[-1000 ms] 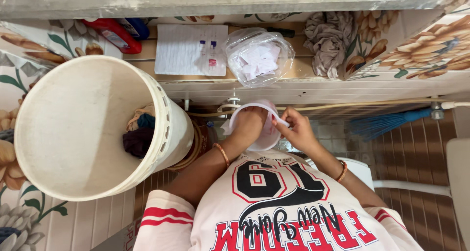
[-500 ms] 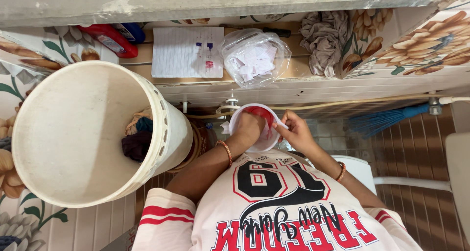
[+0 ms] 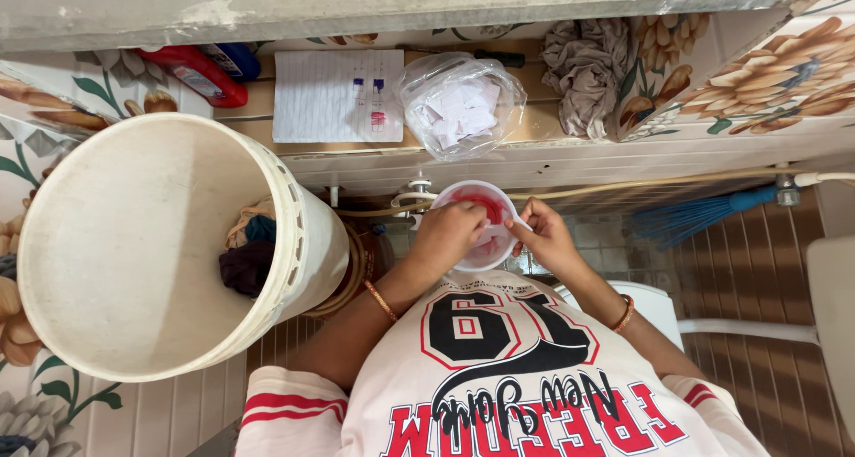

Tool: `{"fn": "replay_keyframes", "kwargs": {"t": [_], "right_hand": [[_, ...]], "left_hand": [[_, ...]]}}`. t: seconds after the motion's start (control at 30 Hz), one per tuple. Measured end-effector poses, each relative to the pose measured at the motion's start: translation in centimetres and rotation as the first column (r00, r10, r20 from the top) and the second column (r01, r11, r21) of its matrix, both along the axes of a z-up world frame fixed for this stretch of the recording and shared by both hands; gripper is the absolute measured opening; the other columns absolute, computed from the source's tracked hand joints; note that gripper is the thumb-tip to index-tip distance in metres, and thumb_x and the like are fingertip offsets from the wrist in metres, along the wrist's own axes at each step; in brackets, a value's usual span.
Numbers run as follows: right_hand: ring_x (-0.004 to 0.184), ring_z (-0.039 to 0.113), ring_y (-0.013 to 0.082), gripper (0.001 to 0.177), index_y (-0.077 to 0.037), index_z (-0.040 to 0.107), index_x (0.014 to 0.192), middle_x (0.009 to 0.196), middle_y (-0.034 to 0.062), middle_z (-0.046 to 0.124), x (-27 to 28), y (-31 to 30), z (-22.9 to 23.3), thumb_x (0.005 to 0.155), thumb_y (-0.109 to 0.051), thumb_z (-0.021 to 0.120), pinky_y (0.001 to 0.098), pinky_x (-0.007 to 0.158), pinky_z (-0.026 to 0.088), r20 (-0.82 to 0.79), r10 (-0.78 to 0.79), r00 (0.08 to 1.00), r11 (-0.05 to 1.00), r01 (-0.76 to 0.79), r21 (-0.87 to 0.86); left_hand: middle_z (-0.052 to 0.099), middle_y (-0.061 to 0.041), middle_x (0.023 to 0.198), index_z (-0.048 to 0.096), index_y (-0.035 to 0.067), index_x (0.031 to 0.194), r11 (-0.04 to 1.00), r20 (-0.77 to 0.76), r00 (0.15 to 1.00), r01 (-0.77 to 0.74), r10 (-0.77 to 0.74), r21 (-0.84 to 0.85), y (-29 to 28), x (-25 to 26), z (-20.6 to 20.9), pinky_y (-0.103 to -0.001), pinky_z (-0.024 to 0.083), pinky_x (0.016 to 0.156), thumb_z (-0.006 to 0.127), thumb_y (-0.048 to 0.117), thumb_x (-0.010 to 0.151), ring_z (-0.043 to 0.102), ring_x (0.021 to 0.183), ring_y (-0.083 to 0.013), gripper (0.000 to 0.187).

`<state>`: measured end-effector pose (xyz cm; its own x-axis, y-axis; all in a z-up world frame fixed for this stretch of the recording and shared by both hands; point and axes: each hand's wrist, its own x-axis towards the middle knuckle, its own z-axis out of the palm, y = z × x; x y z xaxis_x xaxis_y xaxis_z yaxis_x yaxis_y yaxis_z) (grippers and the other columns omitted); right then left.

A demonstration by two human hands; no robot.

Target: The person repeatedly picks small folded papers from a plastic bag and places them into a white plastic cup. The person handles the papers one at a time, transferring them from the bag to the cup throughout the clip.

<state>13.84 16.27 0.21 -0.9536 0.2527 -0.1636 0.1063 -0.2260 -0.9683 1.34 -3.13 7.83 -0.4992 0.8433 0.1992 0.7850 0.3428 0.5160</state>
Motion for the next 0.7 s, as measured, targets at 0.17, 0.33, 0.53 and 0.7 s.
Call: {"fn": "replay_keyframes", "kwargs": {"t": [0.17, 0.33, 0.53, 0.7], "right_hand": [[0.056, 0.065, 0.0107, 0.022, -0.007, 0.049, 0.088, 0.073, 0.0068, 0.068, 0.1, 0.1, -0.5, 0.097, -0.006, 0.068, 0.0251, 0.049, 0.052, 0.011, 0.0, 1.0, 1.0, 0.0, 0.001], [0.057, 0.065, 0.0107, 0.021, -0.007, 0.05, 0.088, 0.073, 0.0066, 0.068, 0.5, 0.5, -0.7, 0.097, -0.008, 0.068, 0.0263, 0.05, 0.055, -0.002, -0.011, 1.0, 1.0, 0.011, -0.01], [0.055, 0.064, 0.0117, 0.021, -0.007, 0.05, 0.088, 0.072, 0.007, 0.068, 1.2, 0.7, -0.7, 0.097, -0.007, 0.068, 0.0261, 0.048, 0.052, 0.015, -0.044, 0.999, 0.999, 0.044, -0.021], [0.053, 0.065, 0.0124, 0.02, -0.008, 0.05, 0.088, 0.071, 0.0068, 0.068, 2.0, 0.7, -1.2, 0.097, -0.007, 0.068, 0.0261, 0.047, 0.051, 0.024, -0.066, 0.998, 0.997, 0.067, -0.046]], "left_hand": [[0.074, -0.008, 0.086, 0.077, 0.013, 0.091, 0.996, 0.145, 0.988, -0.066, 0.058, 0.052, -0.6, -0.7, 2.0, -0.039, 0.056, 0.07, 0.08, 0.024, 0.083, 0.071, 0.074, -0.0277, 0.013], [0.076, -0.008, 0.089, 0.076, 0.013, 0.096, 0.964, 0.319, 0.94, -0.187, 0.119, 0.191, -0.7, -2.7, 2.3, -0.034, 0.059, 0.067, 0.079, 0.021, 0.086, 0.075, 0.074, -0.0233, 0.013], [0.075, -0.008, 0.089, 0.063, 0.014, 0.112, 0.911, 0.197, 0.953, -0.283, 0.232, 0.299, 1.3, -7.4, 2.5, -0.035, 0.059, 0.064, 0.076, 0.014, 0.091, 0.075, 0.079, -0.0238, 0.025], [0.072, -0.005, 0.094, 0.065, 0.014, 0.106, 0.925, -0.171, 0.94, -0.235, 0.294, 0.299, 4.0, -10.4, 1.5, -0.04, 0.057, 0.068, 0.073, 0.009, 0.092, 0.071, 0.084, -0.0283, 0.016]]}}
